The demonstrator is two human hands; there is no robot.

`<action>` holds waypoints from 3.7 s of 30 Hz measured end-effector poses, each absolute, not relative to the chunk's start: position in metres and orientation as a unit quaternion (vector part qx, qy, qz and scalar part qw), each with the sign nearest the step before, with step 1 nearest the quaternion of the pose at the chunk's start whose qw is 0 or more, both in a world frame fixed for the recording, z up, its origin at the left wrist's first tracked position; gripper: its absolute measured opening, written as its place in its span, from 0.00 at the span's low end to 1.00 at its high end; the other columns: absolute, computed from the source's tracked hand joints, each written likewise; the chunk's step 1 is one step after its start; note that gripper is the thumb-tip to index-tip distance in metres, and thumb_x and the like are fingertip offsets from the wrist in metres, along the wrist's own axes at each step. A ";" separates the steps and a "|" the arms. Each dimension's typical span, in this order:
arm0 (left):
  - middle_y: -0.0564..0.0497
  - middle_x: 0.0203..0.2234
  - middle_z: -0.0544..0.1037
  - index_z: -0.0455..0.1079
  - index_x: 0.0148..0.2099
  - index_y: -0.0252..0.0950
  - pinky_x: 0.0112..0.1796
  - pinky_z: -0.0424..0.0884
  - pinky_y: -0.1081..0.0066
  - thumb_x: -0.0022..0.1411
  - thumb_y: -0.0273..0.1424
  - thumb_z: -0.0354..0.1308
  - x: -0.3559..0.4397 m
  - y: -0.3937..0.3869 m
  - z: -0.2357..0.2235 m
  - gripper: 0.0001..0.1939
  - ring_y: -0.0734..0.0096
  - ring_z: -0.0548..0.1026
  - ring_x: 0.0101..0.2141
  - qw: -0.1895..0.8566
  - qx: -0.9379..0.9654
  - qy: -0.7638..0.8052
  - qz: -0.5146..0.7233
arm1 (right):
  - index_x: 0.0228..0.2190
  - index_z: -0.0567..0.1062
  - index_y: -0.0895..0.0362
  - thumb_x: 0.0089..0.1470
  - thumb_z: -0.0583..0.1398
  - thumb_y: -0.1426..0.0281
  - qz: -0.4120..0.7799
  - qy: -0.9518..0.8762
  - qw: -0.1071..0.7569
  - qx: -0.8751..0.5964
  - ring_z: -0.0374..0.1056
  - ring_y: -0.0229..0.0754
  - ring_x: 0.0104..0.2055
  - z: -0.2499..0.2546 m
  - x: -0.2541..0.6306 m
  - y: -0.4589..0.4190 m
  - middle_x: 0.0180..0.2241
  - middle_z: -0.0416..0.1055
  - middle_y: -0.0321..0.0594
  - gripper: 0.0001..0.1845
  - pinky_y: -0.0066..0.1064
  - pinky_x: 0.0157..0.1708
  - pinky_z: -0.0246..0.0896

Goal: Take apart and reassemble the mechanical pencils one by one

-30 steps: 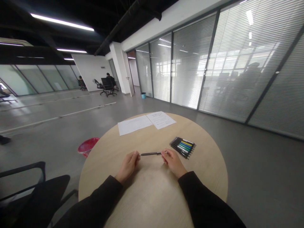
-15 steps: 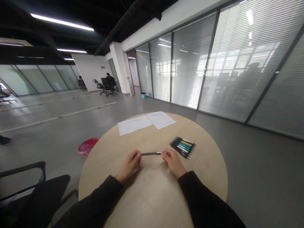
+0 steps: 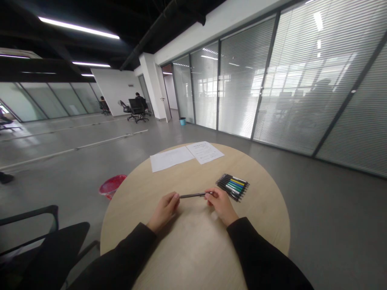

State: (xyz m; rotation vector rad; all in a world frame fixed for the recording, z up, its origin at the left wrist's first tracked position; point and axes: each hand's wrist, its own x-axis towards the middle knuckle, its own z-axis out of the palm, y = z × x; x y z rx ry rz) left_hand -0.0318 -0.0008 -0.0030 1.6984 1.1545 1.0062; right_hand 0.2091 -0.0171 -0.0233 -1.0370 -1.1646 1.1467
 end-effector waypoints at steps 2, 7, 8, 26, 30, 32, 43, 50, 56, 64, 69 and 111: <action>0.59 0.15 0.58 0.61 0.25 0.36 0.21 0.52 0.75 0.67 0.51 0.47 -0.032 0.000 -0.006 0.26 0.78 0.56 0.18 0.427 0.667 0.466 0.395 | 0.37 0.77 0.59 0.48 0.67 0.58 0.492 -0.491 0.568 -0.440 0.66 0.37 0.24 -0.024 0.209 -0.016 0.27 0.75 0.39 0.19 0.29 0.25 0.60; 0.57 0.23 0.65 0.64 0.38 0.36 0.23 0.59 0.76 0.67 0.48 0.48 -0.031 -0.002 -0.007 0.19 0.77 0.62 0.21 0.484 0.622 0.436 0.435 | 0.36 0.76 0.59 0.48 0.67 0.58 0.500 -0.476 0.577 -0.437 0.67 0.37 0.24 -0.028 0.210 -0.014 0.27 0.75 0.39 0.19 0.29 0.25 0.61; 0.56 0.26 0.66 0.63 0.42 0.37 0.24 0.61 0.76 0.66 0.46 0.51 -0.031 -0.002 -0.006 0.16 0.77 0.63 0.23 0.488 0.617 0.423 0.449 | 0.36 0.76 0.59 0.48 0.67 0.58 0.499 -0.475 0.578 -0.437 0.67 0.37 0.24 -0.029 0.210 -0.014 0.27 0.75 0.39 0.19 0.28 0.25 0.60; 0.58 0.17 0.62 0.63 0.29 0.36 0.23 0.55 0.74 0.64 0.49 0.51 -0.032 -0.003 0.001 0.22 0.77 0.58 0.19 0.416 0.661 0.471 0.410 | 0.36 0.76 0.58 0.49 0.65 0.58 0.475 -0.500 0.566 -0.452 0.67 0.38 0.25 -0.032 0.211 -0.014 0.29 0.76 0.41 0.18 0.29 0.24 0.60; 0.57 0.19 0.64 0.65 0.31 0.35 0.23 0.57 0.75 0.65 0.50 0.49 -0.031 -0.005 0.002 0.23 0.76 0.61 0.20 0.438 0.649 0.464 0.415 | 0.36 0.75 0.58 0.50 0.65 0.59 0.472 -0.503 0.566 -0.452 0.68 0.38 0.26 -0.034 0.211 -0.012 0.29 0.76 0.40 0.16 0.28 0.24 0.60; 0.56 0.23 0.66 0.65 0.38 0.35 0.24 0.61 0.75 0.64 0.48 0.52 -0.030 -0.006 0.004 0.19 0.76 0.64 0.22 0.460 0.637 0.440 0.435 | 0.37 0.75 0.59 0.50 0.65 0.59 0.473 -0.501 0.567 -0.452 0.68 0.38 0.26 -0.034 0.212 -0.012 0.29 0.76 0.41 0.17 0.28 0.24 0.60; 0.54 0.26 0.69 0.68 0.39 0.35 0.29 0.65 0.74 0.61 0.40 0.58 -0.031 -0.007 0.008 0.12 0.74 0.67 0.26 0.430 0.659 0.429 0.443 | 0.36 0.76 0.58 0.50 0.65 0.58 0.470 -0.500 0.566 -0.456 0.67 0.39 0.25 -0.031 0.211 -0.013 0.29 0.76 0.40 0.17 0.29 0.24 0.61; 0.55 0.23 0.69 0.67 0.35 0.35 0.28 0.65 0.73 0.63 0.44 0.55 -0.031 -0.004 0.006 0.15 0.73 0.67 0.24 0.409 0.649 0.451 0.456 | 0.36 0.75 0.58 0.49 0.65 0.58 0.477 -0.497 0.570 -0.448 0.68 0.38 0.26 -0.033 0.212 -0.012 0.29 0.76 0.40 0.17 0.29 0.24 0.61; 0.55 0.25 0.69 0.67 0.36 0.36 0.29 0.65 0.73 0.62 0.43 0.56 -0.032 -0.001 0.002 0.14 0.74 0.67 0.25 0.409 0.646 0.437 0.473 | 0.35 0.75 0.58 0.48 0.66 0.57 0.471 -0.490 0.576 -0.453 0.67 0.38 0.25 -0.031 0.211 -0.012 0.28 0.75 0.40 0.18 0.28 0.23 0.60; 0.53 0.26 0.74 0.68 0.37 0.36 0.31 0.68 0.72 0.60 0.39 0.59 -0.034 0.003 -0.001 0.11 0.72 0.72 0.28 0.406 0.622 0.430 0.514 | 0.36 0.75 0.58 0.49 0.65 0.57 0.465 -0.489 0.578 -0.458 0.67 0.38 0.25 -0.033 0.212 -0.012 0.29 0.76 0.40 0.18 0.28 0.22 0.60; 0.48 0.34 0.78 0.69 0.38 0.35 0.36 0.71 0.70 0.59 0.39 0.62 -0.033 0.001 0.002 0.13 0.71 0.75 0.32 0.436 0.592 0.427 0.526 | 0.35 0.74 0.58 0.48 0.66 0.58 0.470 -0.482 0.574 -0.465 0.66 0.38 0.25 -0.030 0.212 -0.012 0.28 0.76 0.40 0.17 0.28 0.23 0.59; 0.53 0.27 0.75 0.70 0.39 0.35 0.33 0.69 0.73 0.54 0.39 0.67 -0.033 0.000 0.003 0.16 0.73 0.73 0.28 0.509 0.562 0.409 0.507 | 0.34 0.73 0.57 0.48 0.65 0.58 0.466 -0.477 0.579 -0.468 0.66 0.37 0.25 -0.029 0.211 -0.013 0.28 0.75 0.39 0.17 0.27 0.22 0.59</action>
